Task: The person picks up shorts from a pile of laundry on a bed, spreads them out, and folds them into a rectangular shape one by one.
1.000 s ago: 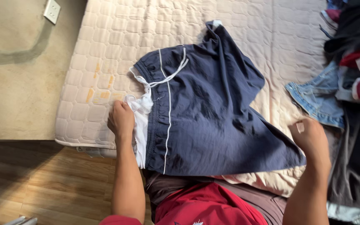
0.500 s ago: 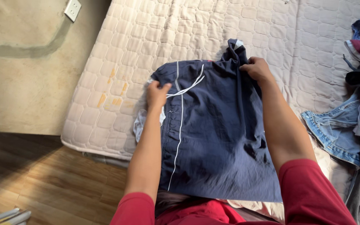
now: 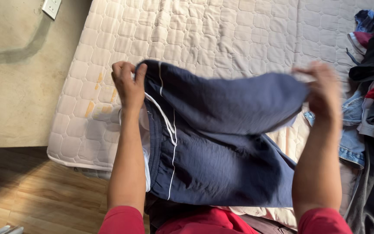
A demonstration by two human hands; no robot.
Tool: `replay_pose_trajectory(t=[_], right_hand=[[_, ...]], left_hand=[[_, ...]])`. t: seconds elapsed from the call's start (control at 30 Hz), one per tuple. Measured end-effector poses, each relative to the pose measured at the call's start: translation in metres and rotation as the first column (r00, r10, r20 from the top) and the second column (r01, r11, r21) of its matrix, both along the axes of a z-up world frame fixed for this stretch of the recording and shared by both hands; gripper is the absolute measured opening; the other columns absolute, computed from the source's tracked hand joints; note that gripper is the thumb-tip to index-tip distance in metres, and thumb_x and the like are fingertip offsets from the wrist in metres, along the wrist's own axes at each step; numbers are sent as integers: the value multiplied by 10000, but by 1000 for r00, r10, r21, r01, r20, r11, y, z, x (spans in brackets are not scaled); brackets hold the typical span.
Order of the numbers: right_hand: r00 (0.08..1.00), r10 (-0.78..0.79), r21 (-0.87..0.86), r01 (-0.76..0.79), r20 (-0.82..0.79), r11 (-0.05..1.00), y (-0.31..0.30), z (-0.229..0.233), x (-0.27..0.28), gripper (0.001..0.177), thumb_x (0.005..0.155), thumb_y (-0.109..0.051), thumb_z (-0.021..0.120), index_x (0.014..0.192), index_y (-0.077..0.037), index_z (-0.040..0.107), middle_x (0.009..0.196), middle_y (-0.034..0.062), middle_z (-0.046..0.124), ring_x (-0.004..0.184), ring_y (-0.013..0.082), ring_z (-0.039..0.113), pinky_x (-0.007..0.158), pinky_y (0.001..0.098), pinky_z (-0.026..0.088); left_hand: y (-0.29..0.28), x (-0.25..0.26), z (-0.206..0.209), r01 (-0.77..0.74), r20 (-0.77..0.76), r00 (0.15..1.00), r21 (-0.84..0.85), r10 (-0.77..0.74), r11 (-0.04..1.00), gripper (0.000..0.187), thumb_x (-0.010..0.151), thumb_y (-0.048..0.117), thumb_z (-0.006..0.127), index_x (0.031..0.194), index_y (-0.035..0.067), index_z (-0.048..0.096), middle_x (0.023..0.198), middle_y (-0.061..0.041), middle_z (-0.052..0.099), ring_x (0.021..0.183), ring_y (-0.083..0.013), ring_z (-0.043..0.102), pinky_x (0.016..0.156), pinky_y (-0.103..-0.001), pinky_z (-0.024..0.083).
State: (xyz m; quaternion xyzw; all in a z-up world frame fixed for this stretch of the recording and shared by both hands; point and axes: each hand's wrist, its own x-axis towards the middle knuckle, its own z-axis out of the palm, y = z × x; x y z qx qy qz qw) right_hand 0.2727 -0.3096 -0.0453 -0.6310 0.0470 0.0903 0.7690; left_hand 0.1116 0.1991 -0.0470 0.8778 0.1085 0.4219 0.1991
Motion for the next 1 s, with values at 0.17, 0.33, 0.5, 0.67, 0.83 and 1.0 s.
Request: replay_pose_trajectory(t=[0.17, 0.33, 0.5, 0.67, 0.83, 1.0], right_hand=[[887, 345, -579, -463, -308, 671, 57, -44, 6, 504, 998, -453, 664, 1103, 37, 719, 1051, 109, 736, 913, 155, 638, 823, 305, 503], [850, 367, -743, -516, -379, 427, 62, -30, -22, 439, 920, -419, 715, 1053, -3, 749, 867, 115, 713, 788, 195, 634, 731, 342, 498], [935, 347, -377, -347, -69, 859, 17, -41, -12, 298, 1001, -253, 783, 907, -40, 598, 799, -44, 476, 733, 77, 423, 621, 269, 334], [823, 555, -42, -563, -120, 825, -30, -23, 54, 204, 941, -100, 728, 810, -91, 572, 740, -45, 536, 660, 57, 510, 565, 220, 394], [952, 69, -497, 94, 299, 863, 4, -25, 142, 336, 1085, -214, 782, 947, -85, 504, 837, -14, 502, 740, 98, 490, 674, 271, 476], [757, 306, -685, 245, 577, 686, 34, -57, 141, 369, 995, -162, 807, 1208, 25, 570, 1123, 143, 647, 974, 260, 653, 807, 389, 542]], left_hand=[[3, -8, -32, 266, 35, 958, -480, -285, 836, 321, 1019, 287, 745, 979, 16, 579, 1178, -119, 682, 1115, -210, 595, 1014, -365, 452], [17, -17, -46, 272, 27, 917, -771, -398, 575, 424, 945, 278, 820, 929, 22, 482, 1143, -44, 746, 1038, -176, 609, 1013, -332, 470], [29, -5, -50, 353, -474, 777, -216, -414, 910, 300, 825, 315, 824, 1001, 82, 758, 1155, -155, 677, 1103, -310, 565, 960, -378, 389], [40, 21, -22, 251, -438, 771, -458, -462, 853, 282, 1025, 347, 621, 1085, 80, 690, 940, -121, 699, 936, -280, 655, 968, -436, 453], [47, 101, 13, 46, -589, 783, -267, -201, 963, 400, 1079, 465, 621, 1116, 69, 657, 918, -150, 713, 940, -333, 683, 855, -475, 504], [19, 114, 11, -29, -340, 926, 375, 167, 927, 582, 857, 432, 733, 1249, 29, 582, 1173, -222, 639, 987, -391, 641, 830, -518, 473]])
